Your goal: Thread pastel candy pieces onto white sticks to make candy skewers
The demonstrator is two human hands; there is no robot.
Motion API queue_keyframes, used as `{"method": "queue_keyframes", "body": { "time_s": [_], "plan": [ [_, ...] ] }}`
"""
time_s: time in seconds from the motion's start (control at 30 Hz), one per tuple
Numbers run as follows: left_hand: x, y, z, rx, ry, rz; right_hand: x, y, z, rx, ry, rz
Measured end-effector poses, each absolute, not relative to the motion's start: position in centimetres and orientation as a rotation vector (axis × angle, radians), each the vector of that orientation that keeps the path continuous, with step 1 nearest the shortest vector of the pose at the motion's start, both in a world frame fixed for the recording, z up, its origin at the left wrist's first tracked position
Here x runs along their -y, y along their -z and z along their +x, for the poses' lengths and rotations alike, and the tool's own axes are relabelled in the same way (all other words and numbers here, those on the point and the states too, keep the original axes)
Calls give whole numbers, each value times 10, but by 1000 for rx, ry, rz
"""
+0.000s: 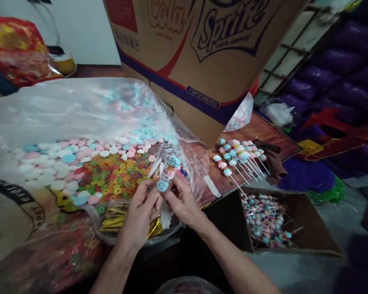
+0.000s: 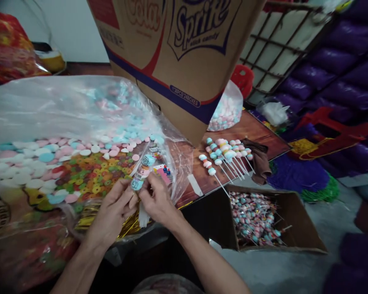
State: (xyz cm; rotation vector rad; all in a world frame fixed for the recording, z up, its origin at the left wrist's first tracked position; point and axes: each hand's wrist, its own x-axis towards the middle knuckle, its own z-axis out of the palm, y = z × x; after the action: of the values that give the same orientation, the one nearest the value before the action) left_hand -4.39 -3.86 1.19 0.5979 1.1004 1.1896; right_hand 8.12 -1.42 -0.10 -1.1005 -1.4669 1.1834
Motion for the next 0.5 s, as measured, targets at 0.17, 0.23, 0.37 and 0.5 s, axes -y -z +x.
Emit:
{"method": "queue_keyframes", "body": {
  "time_s": [0.17,0.23,0.37,0.5],
  "plan": [
    [43,-7,-47,-1245,-1274,843,17,1,79,1393,-1263,-1127],
    [43,-5,-50,-1283,-1232,891,17,1,79,1306,-1423,-1122],
    [38,-6,-52,-1221,-1217,662,18,0,79,1244,-1589,-1051],
    [31,-9,-52,-1096,-1188,309,19,3,89,1572,-1138,-1065]
  ]
}}
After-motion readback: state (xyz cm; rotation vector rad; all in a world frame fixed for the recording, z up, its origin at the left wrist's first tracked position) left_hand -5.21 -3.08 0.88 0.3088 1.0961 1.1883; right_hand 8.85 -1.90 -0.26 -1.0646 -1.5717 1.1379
